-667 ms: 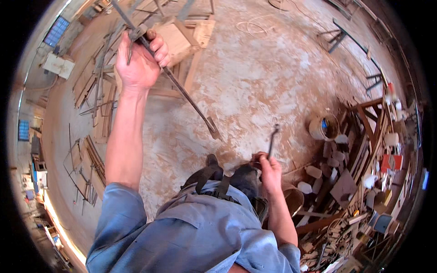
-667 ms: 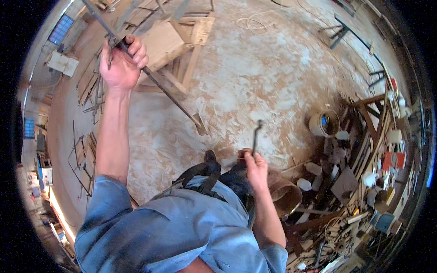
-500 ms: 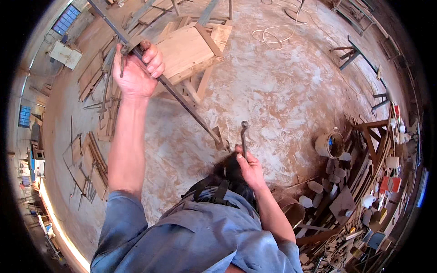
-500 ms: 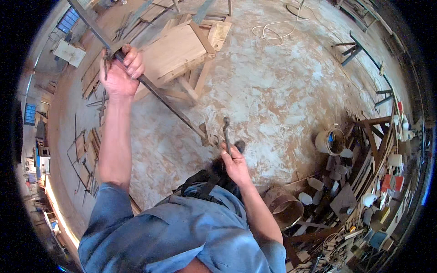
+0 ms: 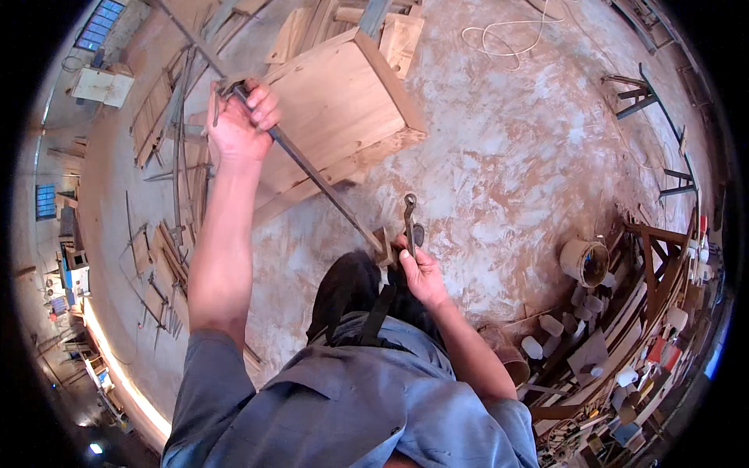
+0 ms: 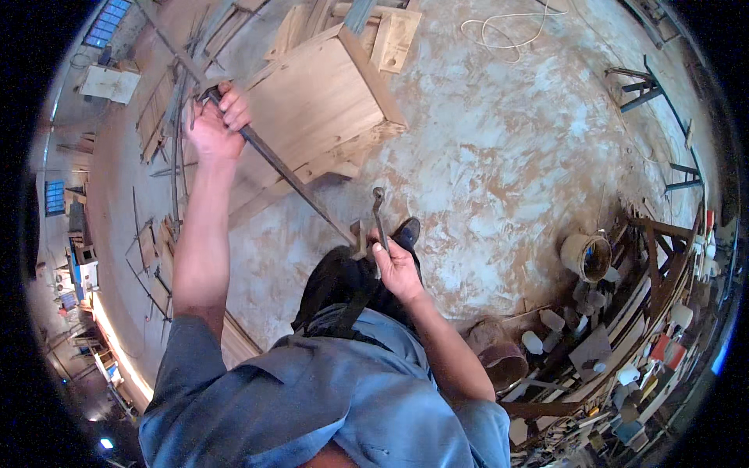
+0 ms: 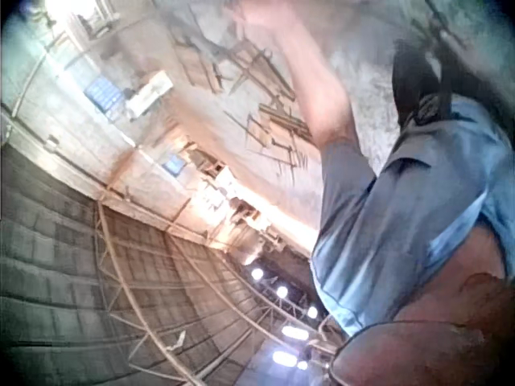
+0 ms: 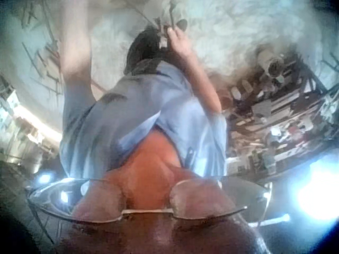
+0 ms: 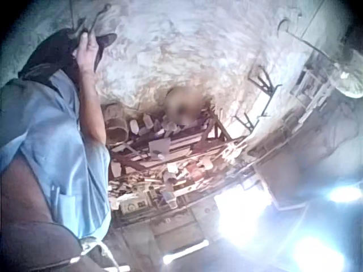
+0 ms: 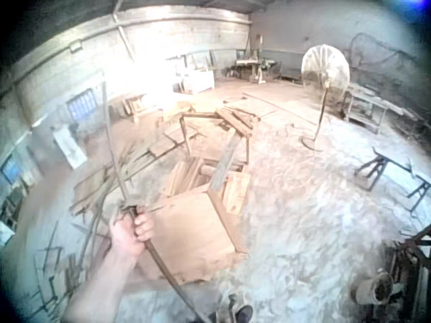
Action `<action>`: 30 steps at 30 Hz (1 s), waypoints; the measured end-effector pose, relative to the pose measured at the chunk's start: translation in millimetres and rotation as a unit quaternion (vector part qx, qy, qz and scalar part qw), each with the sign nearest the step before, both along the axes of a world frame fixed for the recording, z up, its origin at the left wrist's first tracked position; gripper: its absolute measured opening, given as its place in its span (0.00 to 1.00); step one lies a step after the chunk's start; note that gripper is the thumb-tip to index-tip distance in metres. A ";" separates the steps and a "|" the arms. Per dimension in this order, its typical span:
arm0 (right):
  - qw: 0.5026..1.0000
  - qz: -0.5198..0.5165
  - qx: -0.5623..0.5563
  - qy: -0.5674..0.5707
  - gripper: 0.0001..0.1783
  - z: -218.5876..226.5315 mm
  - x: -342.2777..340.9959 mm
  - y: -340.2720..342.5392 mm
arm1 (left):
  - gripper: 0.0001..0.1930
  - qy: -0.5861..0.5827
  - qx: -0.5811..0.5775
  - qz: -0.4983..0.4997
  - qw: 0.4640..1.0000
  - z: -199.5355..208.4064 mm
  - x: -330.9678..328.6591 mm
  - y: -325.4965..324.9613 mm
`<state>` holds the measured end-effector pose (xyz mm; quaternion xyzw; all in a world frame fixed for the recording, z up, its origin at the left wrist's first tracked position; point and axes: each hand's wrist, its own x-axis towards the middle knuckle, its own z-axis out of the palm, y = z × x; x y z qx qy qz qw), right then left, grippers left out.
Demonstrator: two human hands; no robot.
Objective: The person assembles a wooden box by applying glue to a wooden strip and attaching it to a plywood panel. They use a hammer to secure the pieces and a metal strap clamp to hold the assembly together while the glue sets.
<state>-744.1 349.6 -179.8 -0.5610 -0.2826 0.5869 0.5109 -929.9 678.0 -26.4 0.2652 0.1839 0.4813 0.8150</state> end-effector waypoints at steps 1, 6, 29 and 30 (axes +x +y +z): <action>1.000 -0.018 -0.014 0.019 0.19 -4.2 -5.7 5.6 | 0.23 0.005 -0.016 0.003 1.000 -9.0 -1.4 9.7; 0.986 -0.076 -0.118 0.090 0.17 -1.4 -40.7 43.8 | 0.22 -0.014 -0.094 -0.017 0.995 -58.8 -17.5 70.1; 0.967 -0.126 -0.151 -0.165 0.14 11.2 -76.9 153.7 | 0.09 0.472 0.031 -0.050 0.880 -136.6 -13.0 154.4; 0.972 -0.143 -0.159 -0.100 0.13 10.8 -79.3 150.8 | 0.07 0.480 0.010 -0.037 0.876 -136.1 -13.2 157.9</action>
